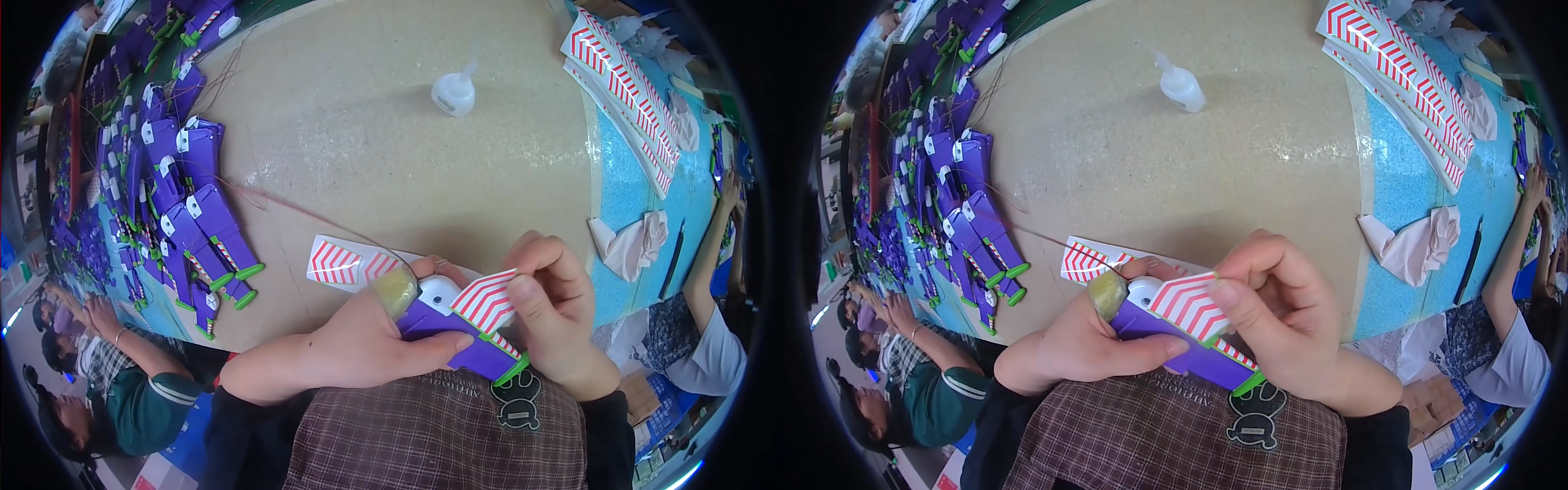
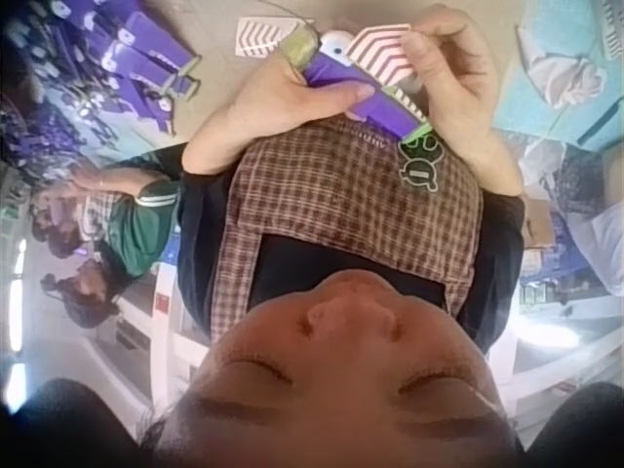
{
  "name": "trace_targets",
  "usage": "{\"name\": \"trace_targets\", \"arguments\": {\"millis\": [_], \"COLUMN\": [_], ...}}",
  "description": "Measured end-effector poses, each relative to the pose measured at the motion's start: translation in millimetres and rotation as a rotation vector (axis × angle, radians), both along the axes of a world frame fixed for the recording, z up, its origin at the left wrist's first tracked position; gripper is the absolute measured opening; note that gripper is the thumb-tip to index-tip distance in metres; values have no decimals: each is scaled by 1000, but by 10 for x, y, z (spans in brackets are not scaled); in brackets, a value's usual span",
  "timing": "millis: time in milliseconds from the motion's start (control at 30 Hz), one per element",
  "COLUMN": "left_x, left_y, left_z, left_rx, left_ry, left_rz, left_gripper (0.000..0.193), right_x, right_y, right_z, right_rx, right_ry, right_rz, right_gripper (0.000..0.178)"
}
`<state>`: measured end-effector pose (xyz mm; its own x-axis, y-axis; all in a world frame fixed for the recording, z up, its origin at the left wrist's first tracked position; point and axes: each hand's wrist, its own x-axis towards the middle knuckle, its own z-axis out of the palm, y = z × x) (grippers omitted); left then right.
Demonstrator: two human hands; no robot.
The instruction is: The person applies glue to toy wing pieces using a glue bottle, attaches stickers to them by hand, and places the assembled pieces onto the workstation and into an overhead tray.
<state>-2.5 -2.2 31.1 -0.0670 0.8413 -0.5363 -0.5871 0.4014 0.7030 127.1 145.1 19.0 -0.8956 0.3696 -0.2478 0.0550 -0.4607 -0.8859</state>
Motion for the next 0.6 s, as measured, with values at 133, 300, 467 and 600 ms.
{"name": "trace_targets", "arguments": {"millis": [133,300,467,600], "left_x": [5,1,4,-52], "left_y": [-16,-17,-14,40], "left_z": [-9,-27,-111,-4], "left_rx": [10,2,37,-92], "left_ry": [3,-17,41,4], "left_rz": [20,26,37,0], "left_gripper": [36,36,35,30], "right_x": [-29,-12,-37,-46], "right_y": [-28,-38,-29,-20], "right_z": [8,-15,-41,-103], "right_rx": [42,23,82,400], "right_ry": [-23,-62,-83,-77], "right_rz": [0,11,7,3], "right_gripper": [8,7,8,27]}}
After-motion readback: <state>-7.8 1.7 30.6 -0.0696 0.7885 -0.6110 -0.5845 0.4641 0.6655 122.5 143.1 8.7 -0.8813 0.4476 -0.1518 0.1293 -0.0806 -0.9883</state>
